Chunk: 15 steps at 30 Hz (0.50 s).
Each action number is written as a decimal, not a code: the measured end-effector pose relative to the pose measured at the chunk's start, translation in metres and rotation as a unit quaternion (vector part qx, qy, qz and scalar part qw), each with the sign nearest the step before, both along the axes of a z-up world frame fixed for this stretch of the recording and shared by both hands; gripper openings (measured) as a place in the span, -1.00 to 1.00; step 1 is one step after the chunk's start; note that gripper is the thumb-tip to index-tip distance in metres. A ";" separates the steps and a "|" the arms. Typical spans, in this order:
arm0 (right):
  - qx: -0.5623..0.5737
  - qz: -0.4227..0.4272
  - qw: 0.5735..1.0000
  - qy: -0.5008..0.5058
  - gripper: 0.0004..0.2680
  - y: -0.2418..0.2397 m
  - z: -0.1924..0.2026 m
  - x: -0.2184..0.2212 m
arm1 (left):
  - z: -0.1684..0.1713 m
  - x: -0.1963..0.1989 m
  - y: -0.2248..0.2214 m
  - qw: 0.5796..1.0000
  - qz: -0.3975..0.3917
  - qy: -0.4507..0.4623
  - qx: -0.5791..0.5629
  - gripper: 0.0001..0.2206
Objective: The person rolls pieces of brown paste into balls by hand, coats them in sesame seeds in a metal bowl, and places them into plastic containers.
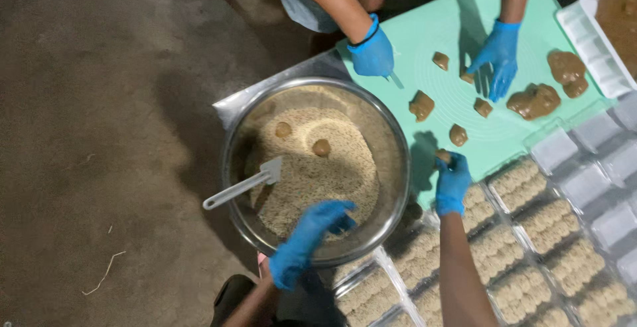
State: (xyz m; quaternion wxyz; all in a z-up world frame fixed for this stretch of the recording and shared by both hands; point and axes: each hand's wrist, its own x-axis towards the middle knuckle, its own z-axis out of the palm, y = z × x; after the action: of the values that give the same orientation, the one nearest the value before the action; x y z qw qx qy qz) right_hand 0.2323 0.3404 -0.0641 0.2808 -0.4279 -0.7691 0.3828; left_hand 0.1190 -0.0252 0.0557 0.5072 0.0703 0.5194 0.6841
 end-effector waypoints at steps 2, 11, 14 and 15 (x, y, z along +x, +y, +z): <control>0.015 0.019 0.997 0.070 -0.88 -0.059 0.060 0.007 | 0.017 0.030 0.015 0.993 -0.047 -0.111 0.002 -0.62; 0.073 0.198 0.974 0.079 -0.78 -0.246 0.164 0.021 | -0.020 0.056 0.030 0.978 0.070 0.021 0.198 -0.58; 0.041 0.241 0.970 0.001 -0.75 -0.251 0.179 0.021 | -0.049 0.043 0.009 0.987 0.059 0.078 0.125 -0.67; 0.005 0.232 0.972 0.033 -0.70 -0.255 0.183 0.017 | -0.055 0.043 0.005 0.990 0.067 0.079 0.101 -0.68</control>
State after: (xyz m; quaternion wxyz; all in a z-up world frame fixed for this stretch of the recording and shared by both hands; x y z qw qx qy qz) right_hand 0.2494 0.0854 0.1184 0.2118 -0.2240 -0.8395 0.4474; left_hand 0.1620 -0.0197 0.0006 0.4080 0.1401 0.4900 0.7575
